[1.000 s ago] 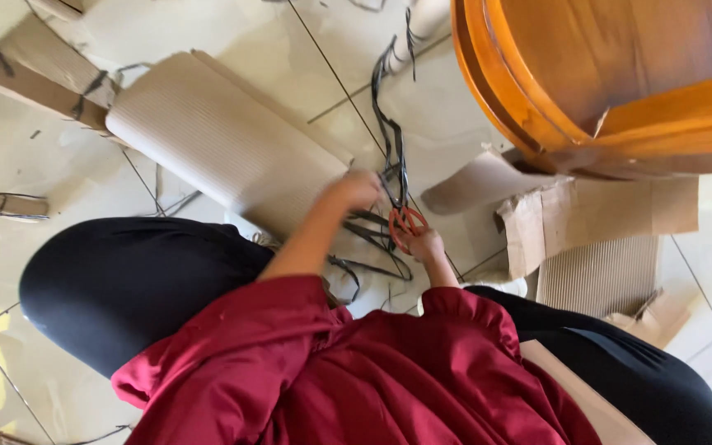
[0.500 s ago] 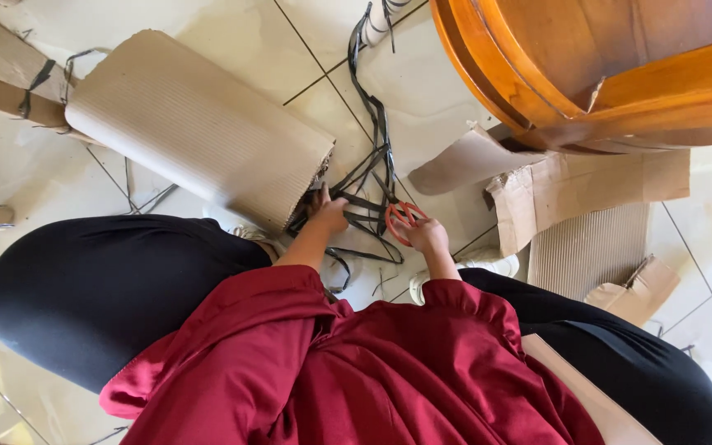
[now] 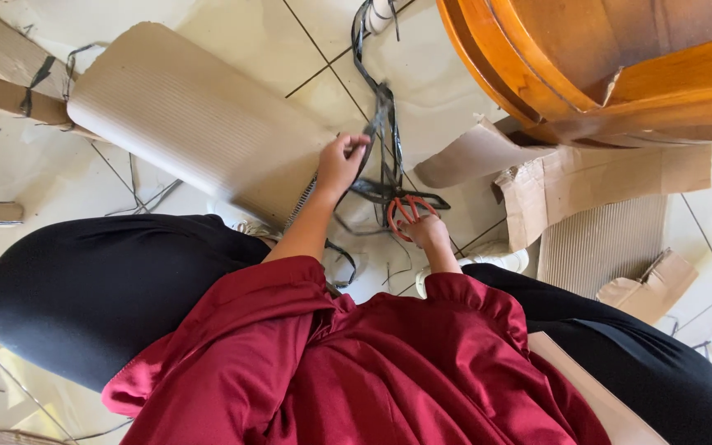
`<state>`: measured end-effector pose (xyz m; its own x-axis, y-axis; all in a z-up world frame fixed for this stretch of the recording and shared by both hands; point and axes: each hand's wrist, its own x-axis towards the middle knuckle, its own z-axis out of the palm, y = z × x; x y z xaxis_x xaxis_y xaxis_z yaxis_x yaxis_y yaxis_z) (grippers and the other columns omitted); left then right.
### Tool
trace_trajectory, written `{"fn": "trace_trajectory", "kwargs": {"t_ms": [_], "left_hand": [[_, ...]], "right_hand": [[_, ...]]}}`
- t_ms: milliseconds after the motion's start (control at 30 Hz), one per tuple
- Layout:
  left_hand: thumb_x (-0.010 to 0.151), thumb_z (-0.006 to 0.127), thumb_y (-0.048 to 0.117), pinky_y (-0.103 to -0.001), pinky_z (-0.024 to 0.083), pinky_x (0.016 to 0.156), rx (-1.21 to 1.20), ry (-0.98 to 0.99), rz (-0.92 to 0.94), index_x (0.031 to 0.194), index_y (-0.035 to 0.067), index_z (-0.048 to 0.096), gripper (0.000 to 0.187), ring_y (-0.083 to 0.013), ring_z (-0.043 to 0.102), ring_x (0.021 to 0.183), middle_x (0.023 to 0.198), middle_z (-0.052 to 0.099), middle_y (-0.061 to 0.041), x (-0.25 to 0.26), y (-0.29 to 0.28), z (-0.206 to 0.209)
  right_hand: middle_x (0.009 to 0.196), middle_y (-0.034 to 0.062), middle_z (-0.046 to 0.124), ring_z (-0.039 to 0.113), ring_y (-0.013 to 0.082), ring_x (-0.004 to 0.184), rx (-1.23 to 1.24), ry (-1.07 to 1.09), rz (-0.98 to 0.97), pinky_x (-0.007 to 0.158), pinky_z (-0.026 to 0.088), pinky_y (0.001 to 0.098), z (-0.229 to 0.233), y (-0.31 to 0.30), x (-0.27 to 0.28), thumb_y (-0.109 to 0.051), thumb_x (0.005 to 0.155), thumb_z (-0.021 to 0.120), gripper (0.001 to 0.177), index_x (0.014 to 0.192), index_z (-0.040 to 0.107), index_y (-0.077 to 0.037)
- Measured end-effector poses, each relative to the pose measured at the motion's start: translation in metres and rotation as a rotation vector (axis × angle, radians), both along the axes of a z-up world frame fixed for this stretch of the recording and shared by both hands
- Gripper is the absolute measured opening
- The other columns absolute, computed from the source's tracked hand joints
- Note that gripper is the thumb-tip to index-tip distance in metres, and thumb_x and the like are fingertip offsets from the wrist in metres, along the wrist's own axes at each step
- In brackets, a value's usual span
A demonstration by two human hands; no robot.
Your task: Wrapping wooden chair legs with protective cardboard and securing them with tape
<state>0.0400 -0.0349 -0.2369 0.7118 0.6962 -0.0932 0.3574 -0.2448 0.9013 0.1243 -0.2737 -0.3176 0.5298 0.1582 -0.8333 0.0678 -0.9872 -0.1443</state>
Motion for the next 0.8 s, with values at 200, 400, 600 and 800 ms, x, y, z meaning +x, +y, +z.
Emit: {"fn": "trace_trajectory", "kwargs": {"t_ms": [200, 400, 600, 800], "left_hand": [[0.096, 0.052, -0.008, -0.032, 0.064, 0.084, -0.477, -0.415, 0.077, 0.124, 0.003, 0.063, 0.032, -0.0234, 0.078, 0.088, 0.104, 0.075, -0.022, 0.015, 0.028, 0.024], [0.096, 0.048, -0.010, -0.034, 0.050, 0.104, -0.288, -0.364, 0.031, 0.125, 0.011, 0.069, 0.041, -0.0151, 0.067, 0.116, 0.121, 0.074, -0.016, 0.013, 0.033, 0.042], [0.086, 0.063, -0.003, -0.047, 0.040, 0.115, 0.185, -0.057, 0.020, 0.101, 0.020, 0.073, 0.029, -0.0337, 0.052, 0.135, 0.134, 0.054, -0.012, 0.013, 0.017, 0.026], [0.089, 0.053, 0.021, -0.042, 0.050, 0.103, -0.138, 0.288, -0.369, 0.116, 0.040, 0.071, 0.038, -0.0273, 0.068, 0.116, 0.118, 0.074, -0.004, -0.014, -0.041, -0.095]], "right_hand": [[0.132, 0.0184, 0.070, 0.060, 0.0293, 0.134, 0.019, 0.058, 0.013, 0.112, 0.048, 0.0423, 0.005, 0.011, 0.002, -0.051, 0.080, 0.078, 0.070, 0.133, 0.069, -0.007], [0.130, 0.0234, 0.069, 0.062, 0.0335, 0.131, 0.086, 0.021, -0.016, 0.110, 0.051, 0.0429, -0.006, 0.004, -0.001, -0.037, 0.080, 0.081, 0.058, 0.124, 0.072, 0.000], [0.115, 0.0174, 0.076, 0.069, 0.0291, 0.120, -0.015, -0.051, 0.059, 0.099, 0.058, 0.0421, -0.011, -0.001, 0.001, -0.049, 0.074, 0.081, 0.055, 0.113, 0.076, -0.010], [0.129, 0.0212, 0.070, 0.062, 0.0314, 0.131, 0.018, 0.017, 0.025, 0.107, 0.052, 0.0408, 0.032, 0.013, 0.000, -0.043, 0.085, 0.079, 0.053, 0.121, 0.075, -0.004]]}}
